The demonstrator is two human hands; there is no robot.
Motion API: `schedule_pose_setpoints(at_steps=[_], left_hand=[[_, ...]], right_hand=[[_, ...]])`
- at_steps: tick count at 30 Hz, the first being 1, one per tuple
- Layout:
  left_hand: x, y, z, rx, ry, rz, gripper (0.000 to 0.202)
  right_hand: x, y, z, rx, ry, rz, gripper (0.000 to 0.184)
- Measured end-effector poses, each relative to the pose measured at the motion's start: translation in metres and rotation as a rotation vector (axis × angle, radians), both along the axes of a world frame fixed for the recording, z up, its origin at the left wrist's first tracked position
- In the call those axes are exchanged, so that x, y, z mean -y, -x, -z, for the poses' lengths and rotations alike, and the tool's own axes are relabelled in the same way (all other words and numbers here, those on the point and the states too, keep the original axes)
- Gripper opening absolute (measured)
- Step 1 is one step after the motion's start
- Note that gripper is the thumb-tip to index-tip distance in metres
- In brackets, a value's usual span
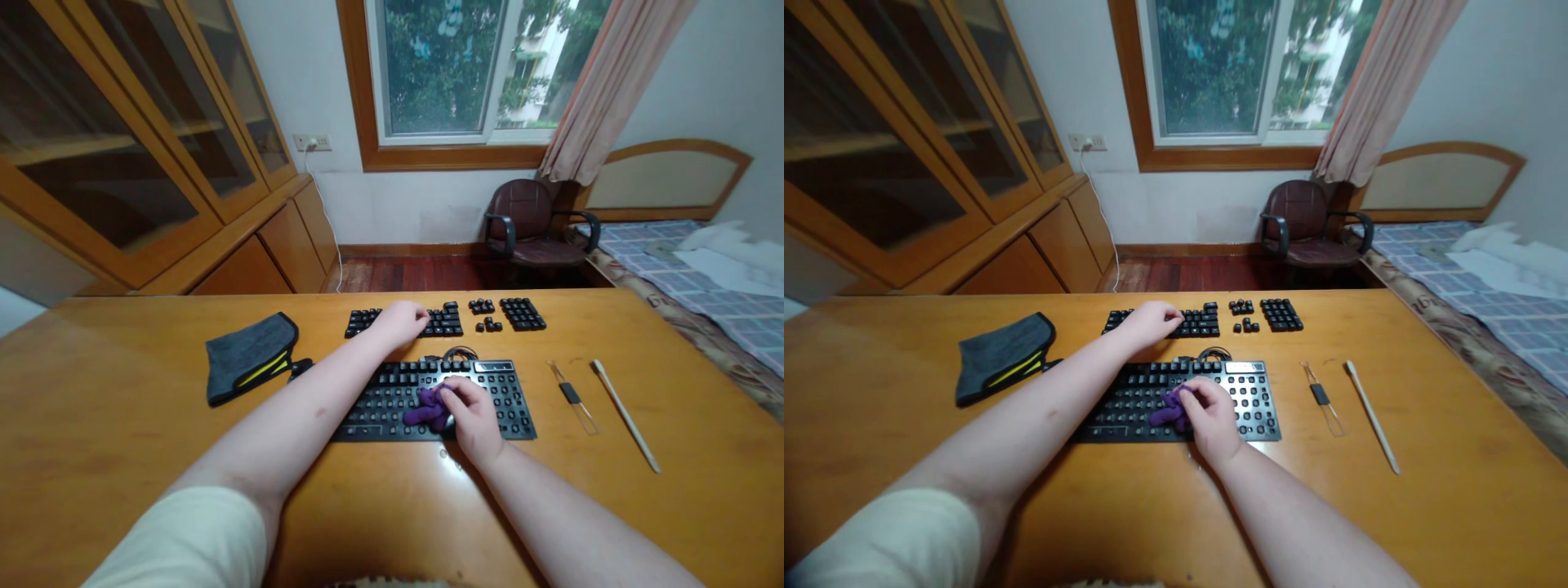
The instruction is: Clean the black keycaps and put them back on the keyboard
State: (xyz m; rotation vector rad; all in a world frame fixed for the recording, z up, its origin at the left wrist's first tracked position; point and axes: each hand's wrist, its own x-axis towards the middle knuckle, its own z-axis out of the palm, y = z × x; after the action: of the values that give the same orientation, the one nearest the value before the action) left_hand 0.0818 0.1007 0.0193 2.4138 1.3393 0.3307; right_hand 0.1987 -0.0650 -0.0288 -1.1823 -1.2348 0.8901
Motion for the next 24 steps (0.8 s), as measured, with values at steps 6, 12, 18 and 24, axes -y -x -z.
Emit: schedule_pose_setpoints(at_steps=[6,12,18,24], left_hand=[[-0.054,-0.051,0.016,0.020,0.028,-0.074,0.025],[-0.077,-0.084,0.034,-0.002,0.104,-0.112,0.023],[-0.085,-0.094,0.040,0.026,0.174,-0.154,0.015],[-0.084,-0.092,0.034,0.230,0.173,-0.202,0.012]], right_hand=[[0.000,0.000,0.005,-0.021,0.026,-0.006,0.014],[0.000,0.001,0.005,-0.045,0.032,-0.002,0.014],[-0.001,0.000,0.002,-0.023,0.018,0.007,0.015],[-0.002,0.000,0.002,-0.038,0.015,0.008,0.014]])
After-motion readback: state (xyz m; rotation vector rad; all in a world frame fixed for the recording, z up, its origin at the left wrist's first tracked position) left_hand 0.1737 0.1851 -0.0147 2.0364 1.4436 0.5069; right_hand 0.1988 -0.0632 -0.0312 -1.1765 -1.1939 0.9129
